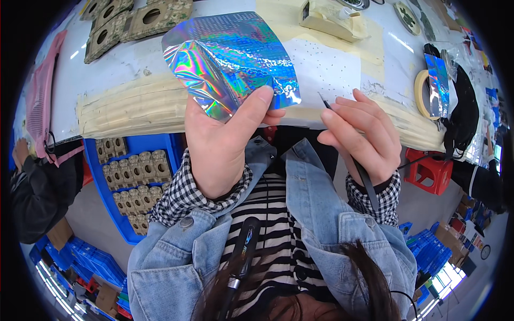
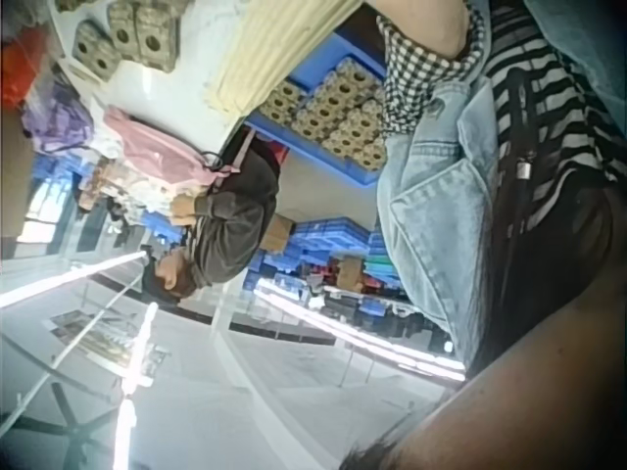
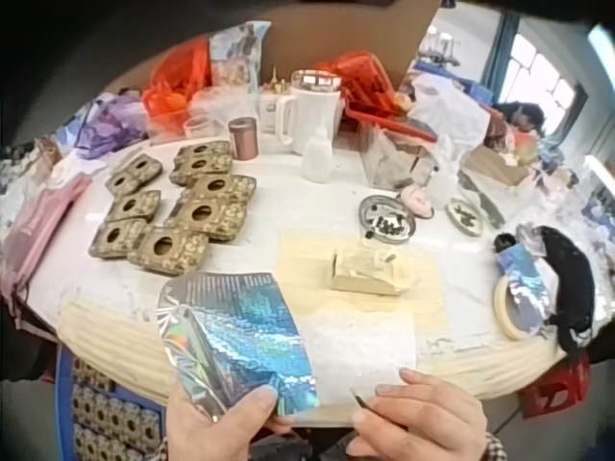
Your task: Peel small components from a holographic sheet using tweezers.
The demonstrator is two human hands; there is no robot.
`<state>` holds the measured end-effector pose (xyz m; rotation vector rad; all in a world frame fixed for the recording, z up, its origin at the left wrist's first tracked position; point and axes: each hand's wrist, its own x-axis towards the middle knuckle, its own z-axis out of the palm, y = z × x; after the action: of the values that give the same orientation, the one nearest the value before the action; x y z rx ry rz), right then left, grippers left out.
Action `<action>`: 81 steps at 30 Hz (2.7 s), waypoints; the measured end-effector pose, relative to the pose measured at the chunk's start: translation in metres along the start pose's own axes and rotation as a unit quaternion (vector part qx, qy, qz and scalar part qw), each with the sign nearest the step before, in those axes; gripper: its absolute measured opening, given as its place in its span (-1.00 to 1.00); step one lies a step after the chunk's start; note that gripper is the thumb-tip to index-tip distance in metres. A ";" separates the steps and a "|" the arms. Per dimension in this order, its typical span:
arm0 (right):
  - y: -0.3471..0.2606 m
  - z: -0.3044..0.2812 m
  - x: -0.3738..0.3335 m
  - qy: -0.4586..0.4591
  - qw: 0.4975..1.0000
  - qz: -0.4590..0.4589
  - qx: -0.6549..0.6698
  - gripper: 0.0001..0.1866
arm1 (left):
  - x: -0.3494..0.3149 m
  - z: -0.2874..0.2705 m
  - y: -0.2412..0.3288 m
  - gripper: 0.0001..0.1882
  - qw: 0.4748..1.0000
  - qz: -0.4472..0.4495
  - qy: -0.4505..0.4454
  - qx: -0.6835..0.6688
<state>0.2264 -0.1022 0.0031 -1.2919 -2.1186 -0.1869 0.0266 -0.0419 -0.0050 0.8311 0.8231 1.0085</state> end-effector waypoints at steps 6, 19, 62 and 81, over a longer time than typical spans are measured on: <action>0.000 0.001 -0.005 -0.061 0.997 -0.015 -0.043 -0.69 | 0.000 0.000 -0.001 -0.74 1.000 -0.002 0.001 0.006; -0.003 0.001 0.003 -0.123 0.992 0.023 0.032 -0.65 | 0.001 0.000 0.000 -0.76 1.000 0.000 -0.003 -0.006; -0.017 0.009 0.028 0.015 0.970 0.070 0.233 -0.53 | 0.000 0.001 0.002 -0.77 1.000 -0.016 -0.005 -0.023; -0.021 0.009 0.028 0.007 0.978 0.077 0.194 -0.57 | -0.001 0.004 0.004 -0.81 1.000 -0.024 0.003 -0.005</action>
<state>0.1961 -0.0878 0.0171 -1.2045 -1.9093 0.2705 0.0284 -0.0421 0.0006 0.7960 0.8386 0.9729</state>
